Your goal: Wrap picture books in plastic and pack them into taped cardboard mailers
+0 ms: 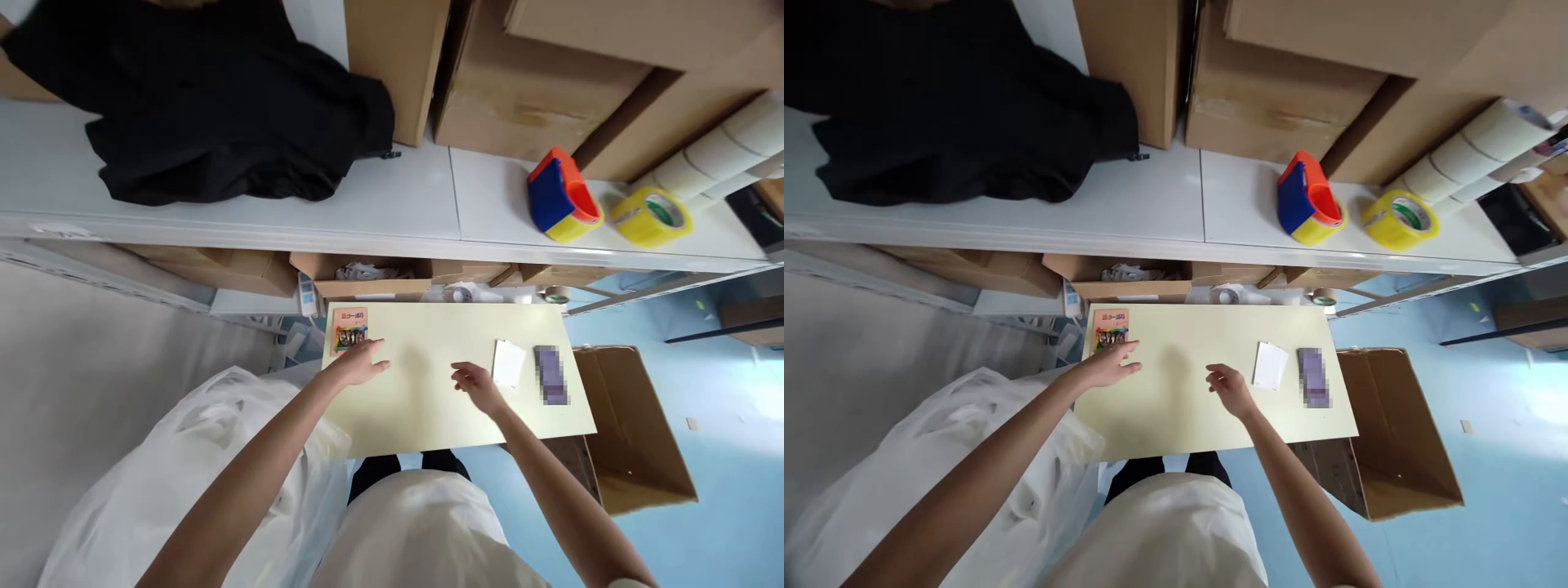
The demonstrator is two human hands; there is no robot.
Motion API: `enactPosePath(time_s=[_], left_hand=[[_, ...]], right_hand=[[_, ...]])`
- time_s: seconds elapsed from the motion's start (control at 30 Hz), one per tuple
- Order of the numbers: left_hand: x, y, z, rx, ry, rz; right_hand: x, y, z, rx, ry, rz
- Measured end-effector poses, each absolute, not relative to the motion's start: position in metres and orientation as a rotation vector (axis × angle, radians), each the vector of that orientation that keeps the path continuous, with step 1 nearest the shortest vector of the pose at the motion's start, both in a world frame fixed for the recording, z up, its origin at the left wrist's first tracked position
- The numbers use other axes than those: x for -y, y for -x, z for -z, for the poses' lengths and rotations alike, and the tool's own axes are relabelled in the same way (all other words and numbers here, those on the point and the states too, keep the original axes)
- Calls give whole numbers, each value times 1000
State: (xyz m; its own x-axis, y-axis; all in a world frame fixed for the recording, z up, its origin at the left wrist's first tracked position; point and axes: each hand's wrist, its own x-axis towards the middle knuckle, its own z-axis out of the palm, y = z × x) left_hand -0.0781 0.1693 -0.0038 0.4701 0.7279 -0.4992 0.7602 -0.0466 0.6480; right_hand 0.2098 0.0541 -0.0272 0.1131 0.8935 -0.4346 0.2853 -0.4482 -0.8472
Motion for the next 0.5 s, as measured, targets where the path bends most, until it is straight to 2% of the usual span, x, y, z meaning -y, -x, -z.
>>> enactPosePath(time_s=[0.1,0.27,0.37,0.5], left_hand=[[-165,39,-46,-1093,-1784,-40],[-176,-48,-122,-990,-1805,-382],[-200,-103,-148,-1054,-1791,-653],[-245,-168,-160,-1085,-1657,-956]], right_hand=[[-71,-260,-21,1210,1762,-1094],[-124,-334,-108,1207,1653,-640],[-165,-364,-142,1207,1631,-543],[-221,-382,-162,1211,1645,-564]])
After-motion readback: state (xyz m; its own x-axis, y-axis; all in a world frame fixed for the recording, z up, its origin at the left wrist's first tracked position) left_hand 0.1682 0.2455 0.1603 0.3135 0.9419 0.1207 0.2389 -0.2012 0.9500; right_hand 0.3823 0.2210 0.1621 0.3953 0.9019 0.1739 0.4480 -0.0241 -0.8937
